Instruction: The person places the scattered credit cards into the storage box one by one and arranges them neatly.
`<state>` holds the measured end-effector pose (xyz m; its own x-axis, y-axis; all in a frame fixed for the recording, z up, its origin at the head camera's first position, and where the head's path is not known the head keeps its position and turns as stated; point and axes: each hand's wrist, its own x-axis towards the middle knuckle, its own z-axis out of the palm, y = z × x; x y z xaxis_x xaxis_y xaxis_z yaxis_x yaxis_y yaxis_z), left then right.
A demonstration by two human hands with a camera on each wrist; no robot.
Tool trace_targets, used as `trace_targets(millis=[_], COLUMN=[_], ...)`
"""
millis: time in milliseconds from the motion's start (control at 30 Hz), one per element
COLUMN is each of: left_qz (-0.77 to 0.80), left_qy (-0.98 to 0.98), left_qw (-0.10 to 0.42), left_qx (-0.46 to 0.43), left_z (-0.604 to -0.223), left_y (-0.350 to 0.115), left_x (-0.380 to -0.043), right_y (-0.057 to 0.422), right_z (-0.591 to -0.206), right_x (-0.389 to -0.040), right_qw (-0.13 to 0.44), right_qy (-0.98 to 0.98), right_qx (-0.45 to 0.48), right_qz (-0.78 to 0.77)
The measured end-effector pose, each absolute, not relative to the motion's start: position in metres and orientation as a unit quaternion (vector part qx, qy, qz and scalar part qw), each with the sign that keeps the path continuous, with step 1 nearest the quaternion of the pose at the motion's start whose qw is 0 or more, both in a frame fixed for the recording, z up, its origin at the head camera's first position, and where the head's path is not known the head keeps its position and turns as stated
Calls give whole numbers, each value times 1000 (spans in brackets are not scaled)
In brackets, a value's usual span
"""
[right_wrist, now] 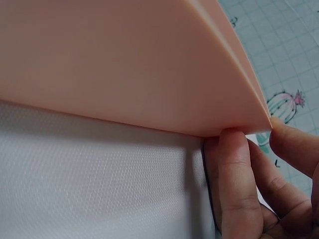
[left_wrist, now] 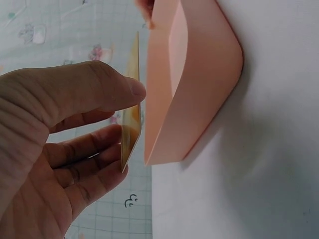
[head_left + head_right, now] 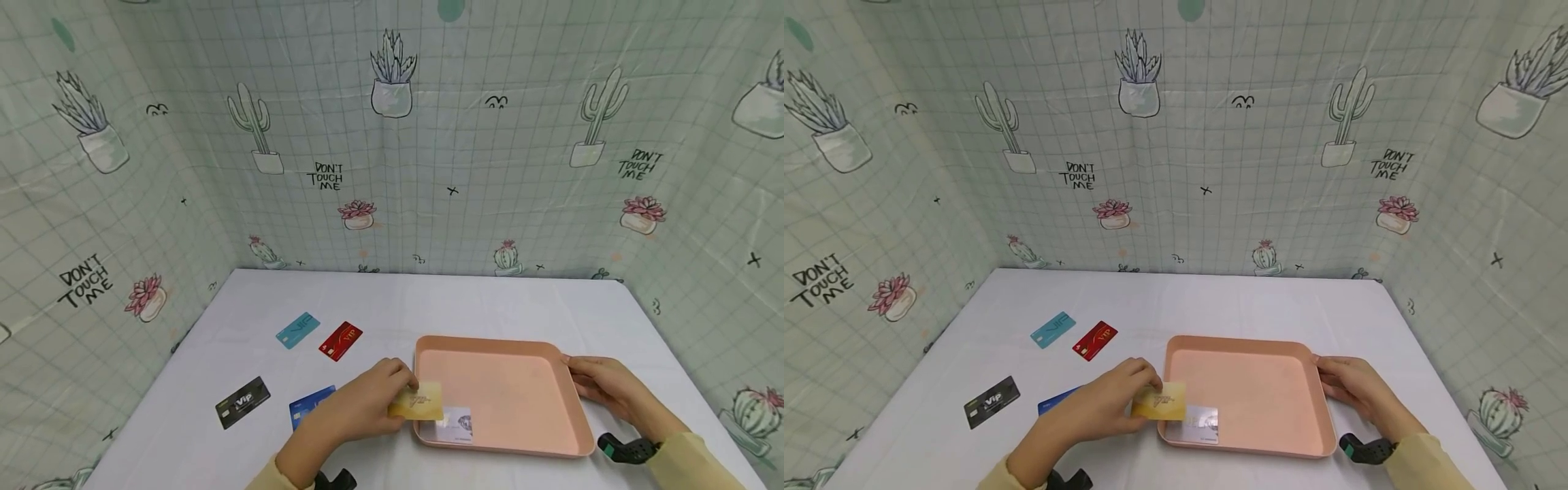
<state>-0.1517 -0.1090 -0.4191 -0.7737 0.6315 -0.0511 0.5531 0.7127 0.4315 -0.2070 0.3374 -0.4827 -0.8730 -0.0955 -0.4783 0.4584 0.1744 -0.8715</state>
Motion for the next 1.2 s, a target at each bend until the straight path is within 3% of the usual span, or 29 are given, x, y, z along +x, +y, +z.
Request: trace_targets(millis=[1200], left_qz=[202], left_qy=[910], left_qw=[94], left_qx=[349], left_z=[-433], left_y=[-87], left_x=[-170], right_y=[336], right_z=[-485], right_x=[-201], right_qw=[210], right_qy=[732], right_qx=[129], right_qz=[-635])
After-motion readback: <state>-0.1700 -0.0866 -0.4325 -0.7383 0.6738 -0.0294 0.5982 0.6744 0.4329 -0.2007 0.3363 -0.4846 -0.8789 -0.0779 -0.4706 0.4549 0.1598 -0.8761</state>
